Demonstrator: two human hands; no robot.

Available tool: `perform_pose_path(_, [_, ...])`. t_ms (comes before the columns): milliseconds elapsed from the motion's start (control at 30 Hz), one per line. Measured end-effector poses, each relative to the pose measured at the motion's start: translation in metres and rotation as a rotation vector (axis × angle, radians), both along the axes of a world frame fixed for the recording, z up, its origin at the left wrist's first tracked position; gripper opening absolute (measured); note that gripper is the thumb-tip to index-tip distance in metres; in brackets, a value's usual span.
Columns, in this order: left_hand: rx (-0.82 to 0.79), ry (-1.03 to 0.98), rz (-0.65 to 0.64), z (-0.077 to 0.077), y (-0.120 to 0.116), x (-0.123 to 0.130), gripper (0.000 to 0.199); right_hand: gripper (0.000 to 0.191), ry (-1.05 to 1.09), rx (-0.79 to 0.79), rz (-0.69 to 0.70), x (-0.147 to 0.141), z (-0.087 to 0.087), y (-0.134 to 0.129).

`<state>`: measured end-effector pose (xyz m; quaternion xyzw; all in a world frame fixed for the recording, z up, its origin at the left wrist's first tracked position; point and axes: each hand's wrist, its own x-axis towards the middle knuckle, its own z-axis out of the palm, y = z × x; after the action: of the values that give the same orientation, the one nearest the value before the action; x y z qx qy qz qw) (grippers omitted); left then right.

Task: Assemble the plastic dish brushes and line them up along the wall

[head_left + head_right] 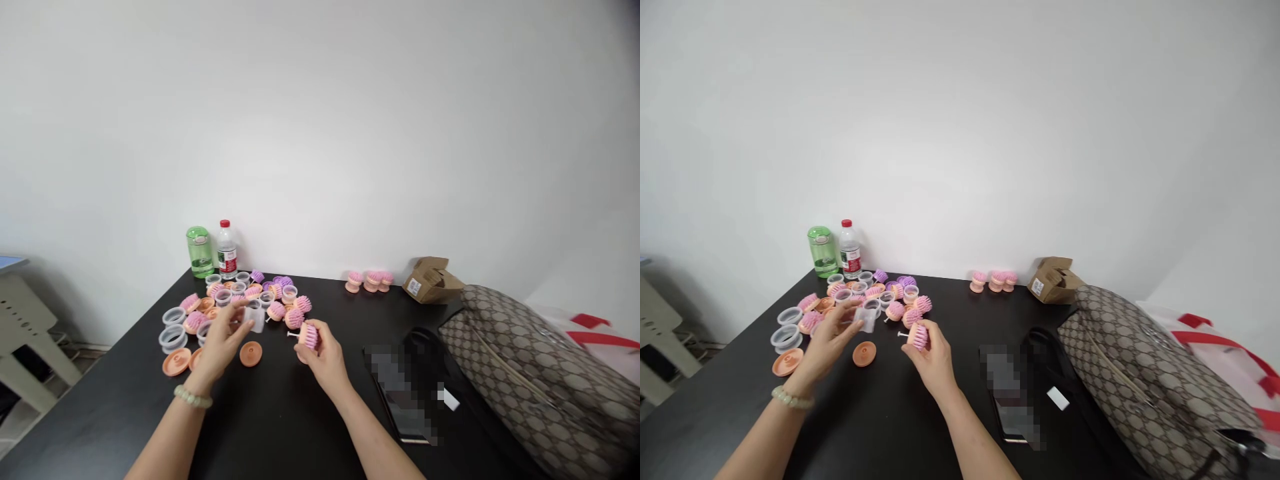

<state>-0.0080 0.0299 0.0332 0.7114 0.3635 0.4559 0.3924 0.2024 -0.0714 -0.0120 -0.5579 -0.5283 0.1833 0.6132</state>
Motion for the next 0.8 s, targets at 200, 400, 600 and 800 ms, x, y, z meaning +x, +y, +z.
perform_pose_path(200, [-0.580,-0.396,-0.415,0.001,-0.025,0.021,0.047,0.039,-0.040,0.118,-0.009,0.003,-0.002,-0.006])
perform_pose_path(400, [-0.581,-0.362,-0.510,-0.006,-0.031,0.026,0.047,0.036,-0.209,0.189,0.002,-0.003,0.006,-0.011])
perform_pose_path(600, [-0.531,-0.328,-0.563,-0.009,-0.032,0.028,0.049,0.040,-0.301,0.165,0.065,-0.009,0.010,-0.014])
perform_pose_path(800, [-0.534,-0.253,-0.533,-0.013,-0.030,0.029,0.052,0.041,-0.284,0.172,0.113,-0.006,0.012,-0.014])
